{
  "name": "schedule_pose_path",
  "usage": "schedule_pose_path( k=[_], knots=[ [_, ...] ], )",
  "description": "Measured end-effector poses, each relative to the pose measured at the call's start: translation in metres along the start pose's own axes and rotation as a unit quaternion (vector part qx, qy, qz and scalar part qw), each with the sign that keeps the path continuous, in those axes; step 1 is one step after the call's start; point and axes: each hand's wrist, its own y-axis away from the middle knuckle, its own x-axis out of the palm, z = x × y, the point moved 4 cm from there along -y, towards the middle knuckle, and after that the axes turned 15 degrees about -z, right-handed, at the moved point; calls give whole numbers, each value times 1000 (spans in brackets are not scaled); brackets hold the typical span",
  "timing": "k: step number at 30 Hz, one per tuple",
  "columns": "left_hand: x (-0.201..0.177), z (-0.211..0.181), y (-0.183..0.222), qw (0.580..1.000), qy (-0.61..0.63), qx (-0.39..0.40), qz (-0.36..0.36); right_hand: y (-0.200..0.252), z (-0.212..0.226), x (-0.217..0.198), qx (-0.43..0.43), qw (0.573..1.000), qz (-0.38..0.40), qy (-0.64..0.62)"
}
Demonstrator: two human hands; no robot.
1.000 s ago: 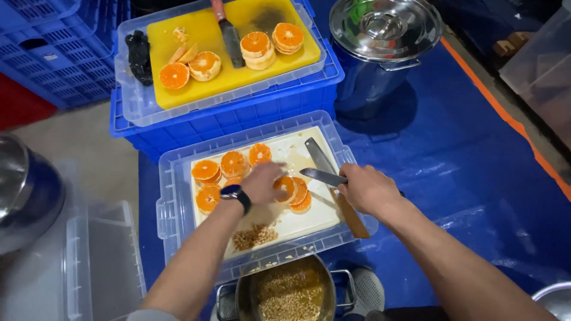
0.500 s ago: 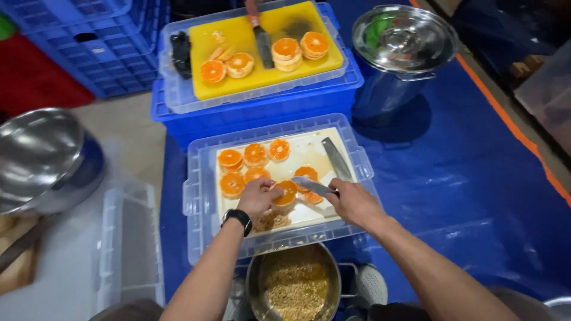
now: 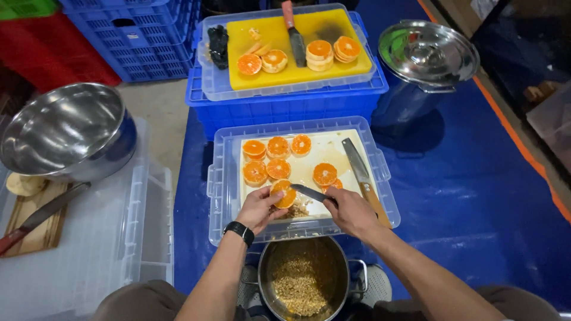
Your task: Peeling oranges by hand and using a knife to slice them and remove seeds before placing them in a container.
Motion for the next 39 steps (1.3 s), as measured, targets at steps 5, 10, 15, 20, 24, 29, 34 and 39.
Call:
schedule_pose_path(
  k=[5, 10, 15, 20, 24, 29, 34, 39],
  knots=[
    [-1, 8, -20, 1000, 18, -1, 14, -5, -7, 12, -34, 999, -26, -5],
    [5, 12, -18, 1000, 24, 1, 7, -10, -18, 22, -70, 997, -37, 0],
    [8, 30, -38, 999, 30, -12, 13, -10, -22, 19, -85, 996, -39, 5],
    [14, 27, -31, 1000, 21, -11, 14, -6, -17, 9, -73, 995, -64, 4],
    [19, 19, -20, 1000, 11, 2, 8, -14, -30, 16, -121, 988, -76, 67],
    [17, 21, -22, 1000, 3, 7, 1, -13, -35, 21, -158, 982, -84, 63],
    [25, 13, -15, 999, -26, -5, 19, -17, -44, 25, -180, 968, -109, 137],
    [24, 5, -9, 999, -27, 3, -21, -10, -43, 37, -219, 959, -96, 154]
  ],
)
